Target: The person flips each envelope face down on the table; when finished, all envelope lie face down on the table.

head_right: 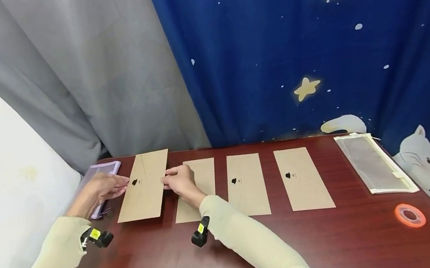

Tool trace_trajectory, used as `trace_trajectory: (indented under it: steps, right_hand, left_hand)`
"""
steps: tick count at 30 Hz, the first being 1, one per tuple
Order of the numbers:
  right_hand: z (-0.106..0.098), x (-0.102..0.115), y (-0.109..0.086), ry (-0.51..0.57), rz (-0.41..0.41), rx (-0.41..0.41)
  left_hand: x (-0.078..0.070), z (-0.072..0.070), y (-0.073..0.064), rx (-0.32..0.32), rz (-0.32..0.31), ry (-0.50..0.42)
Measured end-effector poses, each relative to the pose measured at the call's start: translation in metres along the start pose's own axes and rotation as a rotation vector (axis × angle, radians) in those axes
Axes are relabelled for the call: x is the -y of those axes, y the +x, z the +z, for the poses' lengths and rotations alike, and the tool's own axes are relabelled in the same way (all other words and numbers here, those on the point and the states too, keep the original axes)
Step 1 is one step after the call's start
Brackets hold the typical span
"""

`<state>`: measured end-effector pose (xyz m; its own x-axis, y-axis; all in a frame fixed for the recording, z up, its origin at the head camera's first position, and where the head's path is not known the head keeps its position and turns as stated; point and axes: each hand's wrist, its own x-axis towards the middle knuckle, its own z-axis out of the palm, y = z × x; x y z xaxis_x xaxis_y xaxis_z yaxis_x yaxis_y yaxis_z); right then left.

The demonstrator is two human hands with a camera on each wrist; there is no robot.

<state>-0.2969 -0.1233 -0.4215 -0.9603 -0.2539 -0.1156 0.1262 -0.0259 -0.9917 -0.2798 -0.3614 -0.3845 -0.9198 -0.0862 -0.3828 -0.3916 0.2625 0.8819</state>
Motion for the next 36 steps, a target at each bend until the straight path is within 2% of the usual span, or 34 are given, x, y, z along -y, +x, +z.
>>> trace_trajectory:
  steps: [6, 10, 19, 28, 30, 32, 36]
  right_hand:
    - [-0.002, -0.003, 0.001, 0.008, -0.033, -0.061]
    - [-0.004, -0.003, 0.001, 0.003, -0.036, -0.072]
    - [-0.005, -0.001, -0.002, -0.001, -0.025, -0.041]
    - [-0.009, -0.002, 0.007, 0.001, 0.070, 0.024]
    - [-0.009, 0.002, 0.006, -0.040, 0.083, 0.043]
    - [-0.009, 0.009, 0.003, -0.164, 0.053, 0.047]
    - [-0.002, 0.026, -0.008, -0.517, -0.153, 0.021]
  left_hand:
    - [-0.001, 0.002, -0.001, -0.044, 0.008, -0.084]
    - [-0.003, 0.001, -0.003, -0.034, 0.020, -0.127]
    - [-0.010, -0.007, -0.009, 0.037, 0.048, -0.195]
    - [-0.030, -0.004, -0.011, 0.030, 0.079, -0.181]
    - [-0.035, -0.001, -0.013, 0.016, 0.084, -0.162]
    - [-0.040, 0.001, -0.016, -0.004, 0.091, -0.136]
    - [-0.048, 0.003, -0.022, -0.032, 0.106, -0.088]
